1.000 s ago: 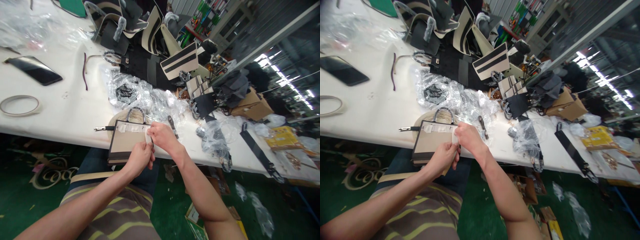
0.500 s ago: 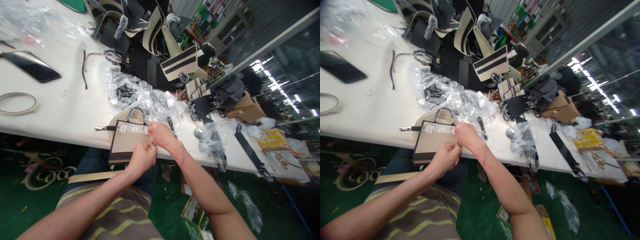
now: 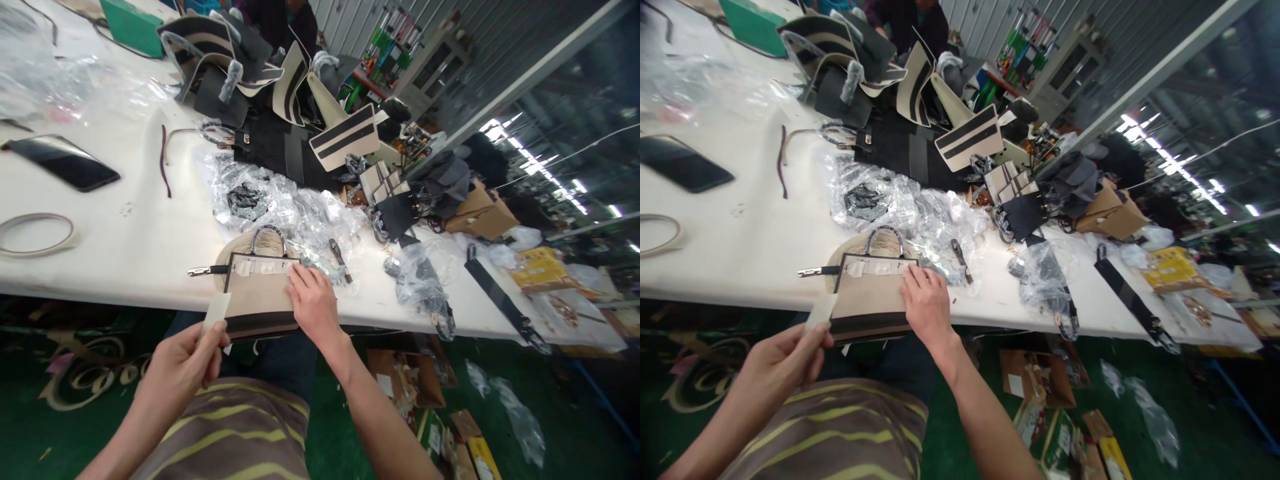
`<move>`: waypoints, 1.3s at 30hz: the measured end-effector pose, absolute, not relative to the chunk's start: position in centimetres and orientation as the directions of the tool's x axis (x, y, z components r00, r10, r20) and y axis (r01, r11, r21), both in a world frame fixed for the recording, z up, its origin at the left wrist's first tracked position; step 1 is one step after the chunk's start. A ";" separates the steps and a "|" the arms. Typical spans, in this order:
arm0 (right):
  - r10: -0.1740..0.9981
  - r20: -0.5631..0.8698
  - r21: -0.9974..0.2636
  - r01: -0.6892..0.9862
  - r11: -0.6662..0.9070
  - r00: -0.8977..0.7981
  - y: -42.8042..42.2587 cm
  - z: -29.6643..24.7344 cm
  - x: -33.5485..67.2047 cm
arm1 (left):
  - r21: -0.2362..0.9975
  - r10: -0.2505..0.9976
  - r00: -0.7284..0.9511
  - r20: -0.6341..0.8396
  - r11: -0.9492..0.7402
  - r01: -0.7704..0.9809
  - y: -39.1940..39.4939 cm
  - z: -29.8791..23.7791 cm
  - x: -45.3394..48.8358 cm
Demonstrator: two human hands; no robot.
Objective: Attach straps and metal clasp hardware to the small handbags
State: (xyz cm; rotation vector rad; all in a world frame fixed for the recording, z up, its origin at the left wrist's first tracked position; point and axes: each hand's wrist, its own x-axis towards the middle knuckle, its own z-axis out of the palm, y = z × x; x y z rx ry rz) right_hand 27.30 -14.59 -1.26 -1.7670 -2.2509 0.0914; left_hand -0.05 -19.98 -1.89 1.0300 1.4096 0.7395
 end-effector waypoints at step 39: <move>0.962 0.008 -0.967 0.248 -0.063 0.274 -16.8 -2.0 26.5 | 0.915 0.975 -0.147 -0.164 0.206 0.348 -7.2 -1.8 -8.9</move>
